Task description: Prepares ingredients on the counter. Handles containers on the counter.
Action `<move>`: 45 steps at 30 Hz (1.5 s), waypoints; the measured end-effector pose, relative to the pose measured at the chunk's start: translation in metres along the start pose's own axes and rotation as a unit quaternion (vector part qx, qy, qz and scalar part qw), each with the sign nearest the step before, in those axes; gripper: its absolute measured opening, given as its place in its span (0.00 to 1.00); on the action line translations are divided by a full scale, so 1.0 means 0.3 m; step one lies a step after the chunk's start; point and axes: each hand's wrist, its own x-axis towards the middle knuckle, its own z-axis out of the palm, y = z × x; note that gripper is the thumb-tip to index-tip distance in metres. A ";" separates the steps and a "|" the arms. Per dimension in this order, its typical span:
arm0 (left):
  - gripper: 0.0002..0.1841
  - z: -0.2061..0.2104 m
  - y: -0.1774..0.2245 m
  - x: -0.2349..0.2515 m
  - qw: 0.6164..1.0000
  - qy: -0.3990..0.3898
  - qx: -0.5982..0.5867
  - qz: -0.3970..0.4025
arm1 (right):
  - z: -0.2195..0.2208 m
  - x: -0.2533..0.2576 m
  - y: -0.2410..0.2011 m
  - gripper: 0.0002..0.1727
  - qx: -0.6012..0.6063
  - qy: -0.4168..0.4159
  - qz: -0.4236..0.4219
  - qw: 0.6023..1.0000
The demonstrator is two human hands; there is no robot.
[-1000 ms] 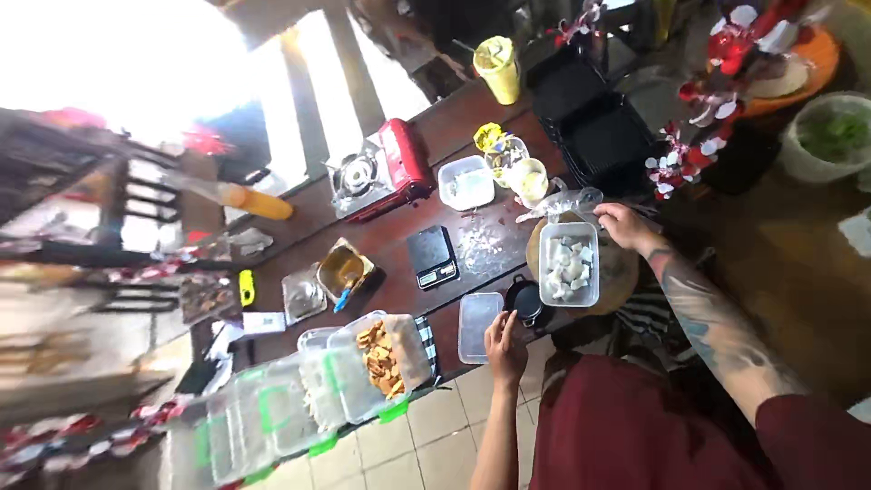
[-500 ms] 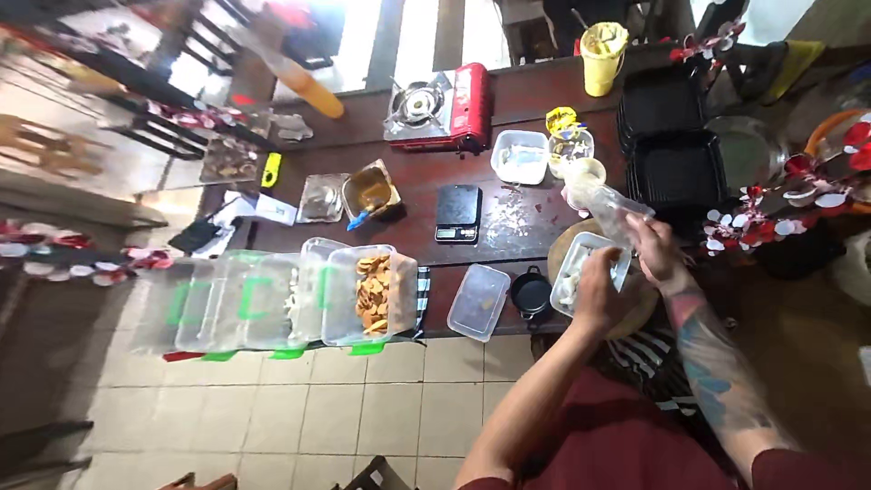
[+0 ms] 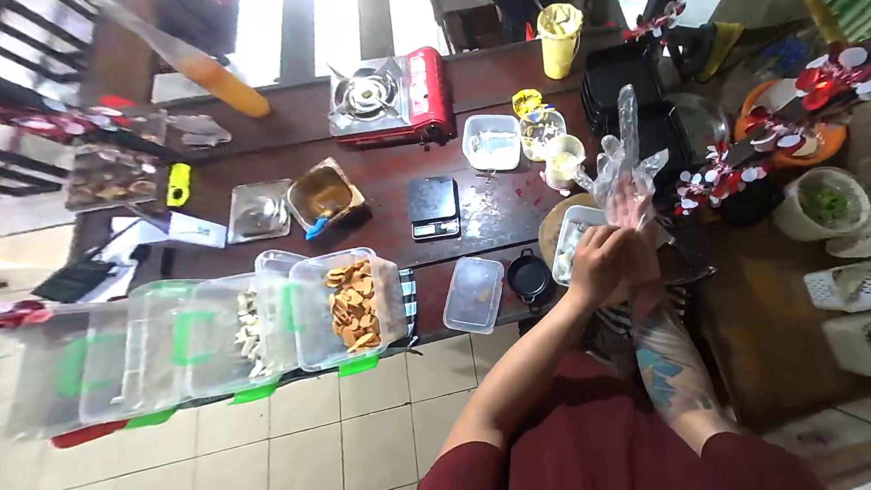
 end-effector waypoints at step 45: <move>0.23 -0.075 -0.317 -0.104 0.915 -0.161 0.074 -0.363 | -0.125 0.231 0.186 0.42 -0.946 -0.270 0.137 0.113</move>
